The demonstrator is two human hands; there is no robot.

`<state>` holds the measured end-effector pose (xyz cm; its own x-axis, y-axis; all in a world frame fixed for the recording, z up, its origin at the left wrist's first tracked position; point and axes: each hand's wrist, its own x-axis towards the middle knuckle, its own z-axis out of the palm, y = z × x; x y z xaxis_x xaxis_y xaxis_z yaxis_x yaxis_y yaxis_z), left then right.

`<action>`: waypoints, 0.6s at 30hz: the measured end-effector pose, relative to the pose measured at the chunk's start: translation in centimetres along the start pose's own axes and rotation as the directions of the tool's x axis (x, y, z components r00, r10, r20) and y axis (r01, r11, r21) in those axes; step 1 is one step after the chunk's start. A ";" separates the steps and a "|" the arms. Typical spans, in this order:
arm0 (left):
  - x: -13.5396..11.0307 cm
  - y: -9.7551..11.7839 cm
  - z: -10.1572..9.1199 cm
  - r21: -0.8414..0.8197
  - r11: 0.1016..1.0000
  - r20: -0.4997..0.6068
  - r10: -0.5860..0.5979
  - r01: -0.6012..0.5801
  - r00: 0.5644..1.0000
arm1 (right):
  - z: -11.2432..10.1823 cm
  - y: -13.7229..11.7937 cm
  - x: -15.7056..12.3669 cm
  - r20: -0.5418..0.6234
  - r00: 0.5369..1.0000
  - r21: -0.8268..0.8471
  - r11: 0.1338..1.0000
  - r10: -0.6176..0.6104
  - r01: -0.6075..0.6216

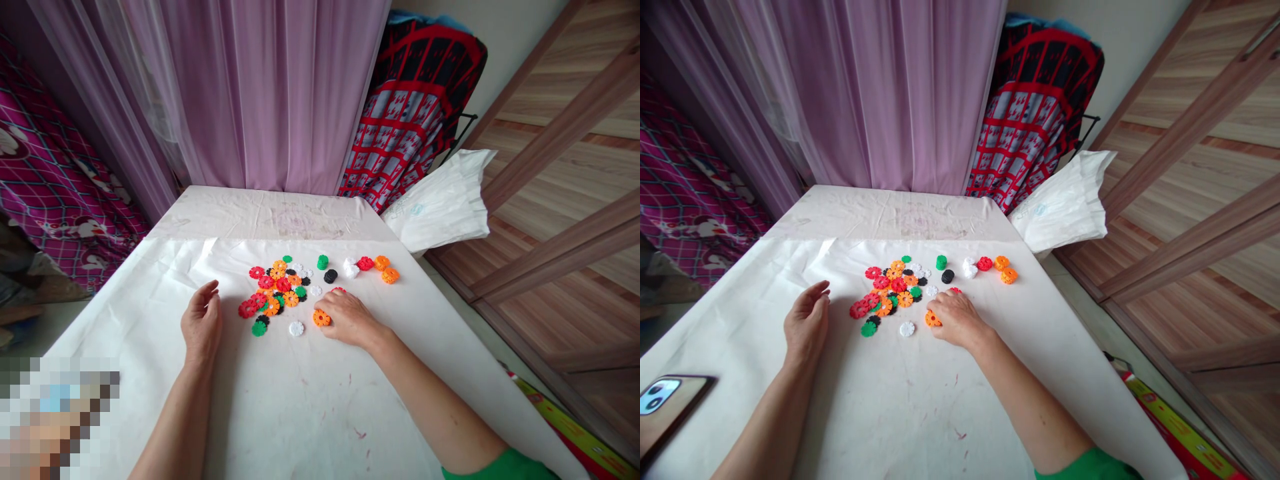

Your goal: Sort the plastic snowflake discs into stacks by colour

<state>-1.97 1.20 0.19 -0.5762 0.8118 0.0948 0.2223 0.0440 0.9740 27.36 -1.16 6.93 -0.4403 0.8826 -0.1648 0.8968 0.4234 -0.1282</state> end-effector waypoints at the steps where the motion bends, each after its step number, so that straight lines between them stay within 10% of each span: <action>1: 0.0 0.1 0.0 -0.003 1.000 -0.001 -0.002 0.002 1.000 | 0.0 0.0 0.0 -0.002 1.000 0.004 1.000 0.003 -0.003; 18: -0.2 0.5 -0.1 -0.002 1.000 -0.005 -0.022 0.022 1.000 | -0.4 -0.6 1.0 0.045 0.999 0.037 0.999 0.023 -0.025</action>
<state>-1.76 0.99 0.64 -0.5847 0.8079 0.0739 0.2075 0.0608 0.9763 26.38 -0.47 7.19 -0.4209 0.8821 -0.2116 0.9053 0.3935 -0.1600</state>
